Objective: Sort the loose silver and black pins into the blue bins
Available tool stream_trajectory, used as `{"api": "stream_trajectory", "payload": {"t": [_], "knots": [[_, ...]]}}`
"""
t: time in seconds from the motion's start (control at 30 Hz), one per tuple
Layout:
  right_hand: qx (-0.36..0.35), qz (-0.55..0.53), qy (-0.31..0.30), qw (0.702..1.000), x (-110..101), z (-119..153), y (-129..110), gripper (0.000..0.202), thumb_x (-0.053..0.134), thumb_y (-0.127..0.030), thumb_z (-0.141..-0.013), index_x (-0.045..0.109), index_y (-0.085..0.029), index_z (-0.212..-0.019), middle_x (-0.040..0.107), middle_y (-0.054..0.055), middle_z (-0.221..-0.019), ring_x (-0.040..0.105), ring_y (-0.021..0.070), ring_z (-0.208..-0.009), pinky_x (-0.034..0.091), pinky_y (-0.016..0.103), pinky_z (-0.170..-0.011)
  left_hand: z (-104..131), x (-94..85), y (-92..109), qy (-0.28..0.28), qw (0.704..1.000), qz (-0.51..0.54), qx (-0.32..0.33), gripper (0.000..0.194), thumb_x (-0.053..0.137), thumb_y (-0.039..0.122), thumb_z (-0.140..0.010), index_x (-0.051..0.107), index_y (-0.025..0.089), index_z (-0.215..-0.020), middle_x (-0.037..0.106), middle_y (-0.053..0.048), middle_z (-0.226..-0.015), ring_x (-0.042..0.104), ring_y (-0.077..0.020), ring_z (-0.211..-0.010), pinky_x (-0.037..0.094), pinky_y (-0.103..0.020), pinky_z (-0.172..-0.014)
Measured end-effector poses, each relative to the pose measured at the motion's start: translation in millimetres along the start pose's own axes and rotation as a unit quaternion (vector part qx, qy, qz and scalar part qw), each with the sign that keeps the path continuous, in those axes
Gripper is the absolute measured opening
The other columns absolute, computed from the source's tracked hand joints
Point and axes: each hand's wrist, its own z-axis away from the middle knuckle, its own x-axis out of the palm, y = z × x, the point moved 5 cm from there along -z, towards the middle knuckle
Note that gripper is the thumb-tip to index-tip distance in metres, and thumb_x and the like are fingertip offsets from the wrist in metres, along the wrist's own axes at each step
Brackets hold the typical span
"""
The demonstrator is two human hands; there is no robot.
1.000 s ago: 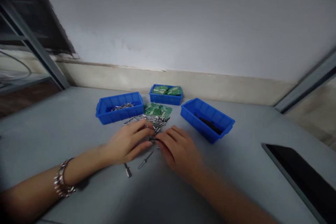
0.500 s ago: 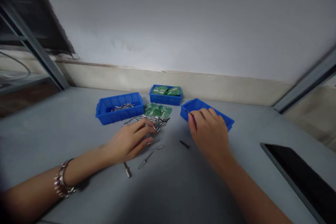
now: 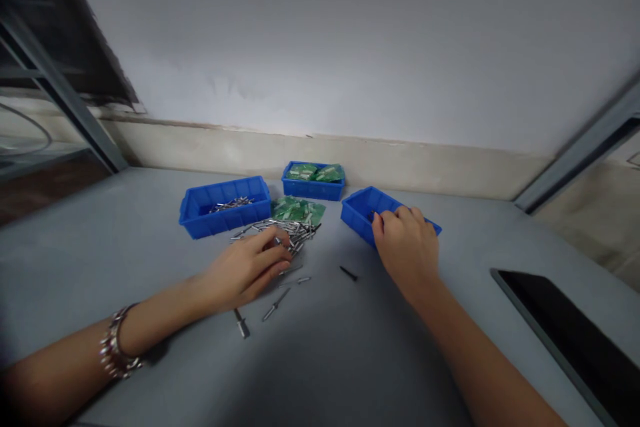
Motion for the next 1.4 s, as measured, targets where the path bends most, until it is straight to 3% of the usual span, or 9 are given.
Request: {"api": "stream_trajectory", "payload": {"t": [0.13,0.27,0.37,0.5,0.6,0.9,1.13,1.4], "knots": [[0.004,-0.006,0.004,1.000,0,0,1,0.040,0.036,-0.030,-0.087,0.064,-0.017,-0.063,0.057,0.010,-0.064,0.051,0.0230,-0.066,0.034,0.030,-0.050,0,0.5,1,-0.006,1.000,-0.005,0.001,0.034,0.027,0.028,-0.093,0.058,0.013,-0.091,0.050,-0.011,-0.099,0.054,-0.0163,-0.075,0.049,-0.032,-0.067],[0.020,-0.043,0.032,0.998,-9,-1,-2,0.035,0.039,-0.037,-0.087,0.065,-0.013,-0.091,0.059,0.015,-0.084,0.053,0.0280,-0.080,0.040,0.036,-0.058,0,1.9,0,-0.017,1.000,-0.003,-0.005,0.035,0.027,0.029,-0.093,0.057,0.013,-0.092,0.050,-0.011,-0.099,0.054,-0.0165,-0.076,0.049,-0.032,-0.068],[-0.046,-0.132,0.030,0.990,-13,1,-21,0.036,0.041,-0.037,-0.087,0.061,-0.012,-0.104,0.058,0.017,-0.099,0.053,0.0304,-0.091,0.043,0.042,-0.069,0,2.3,0,-0.022,1.000,-0.007,-0.006,0.034,0.027,0.029,-0.093,0.057,0.013,-0.092,0.049,-0.010,-0.099,0.054,-0.0163,-0.075,0.048,-0.032,-0.068],[-0.159,-0.250,-0.051,0.954,-9,14,-58,0.036,0.040,-0.029,-0.088,0.051,-0.014,-0.118,0.054,0.016,-0.121,0.048,0.0281,-0.112,0.043,0.045,-0.082,1,1.8,-1,-0.021,1.000,-0.019,-0.008,0.033,0.028,0.029,-0.093,0.057,0.015,-0.093,0.049,-0.010,-0.099,0.055,-0.0161,-0.075,0.048,-0.030,-0.067],[-0.187,-0.288,-0.120,0.931,-3,25,-75,0.039,0.038,-0.025,-0.089,0.042,-0.020,-0.128,0.048,0.012,-0.130,0.044,0.0237,-0.119,0.042,0.046,-0.088,1,1.7,0,-0.015,1.000,-0.021,-0.005,0.034,0.027,0.029,-0.093,0.058,0.014,-0.092,0.050,-0.010,-0.098,0.054,-0.0161,-0.073,0.048,-0.030,-0.065],[-0.224,-0.313,-0.169,0.907,2,33,-83,0.036,0.040,-0.025,-0.089,0.047,-0.015,-0.123,0.051,0.013,-0.127,0.047,0.0229,-0.117,0.042,0.045,-0.092,2,5.4,-2,-0.018,0.999,-0.027,-0.007,0.034,0.026,0.030,-0.093,0.056,0.014,-0.092,0.049,-0.010,-0.098,0.053,-0.0169,-0.074,0.048,-0.032,-0.064],[-0.224,-0.313,-0.180,0.905,-3,34,-88,0.043,0.037,-0.031,-0.091,0.036,-0.019,-0.132,0.035,0.009,-0.140,0.033,0.0212,-0.127,0.038,0.045,-0.096,3,6.1,-2,-0.022,0.999,-0.028,-0.004,0.030,0.028,0.028,-0.092,0.055,0.015,-0.092,0.049,-0.009,-0.096,0.053,-0.0166,-0.074,0.047,-0.031,-0.065],[-0.236,-0.343,-0.206,0.886,3,36,-91,0.041,0.033,-0.031,-0.092,0.040,-0.016,-0.130,0.042,0.009,-0.136,0.035,0.0202,-0.125,0.035,0.044,-0.098,4,6.3,-3,-0.025,0.999,-0.029,-0.008,0.031,0.027,0.028,-0.093,0.055,0.015,-0.093,0.049,-0.009,-0.100,0.053,-0.0164,-0.075,0.047,-0.030,-0.066]]}}
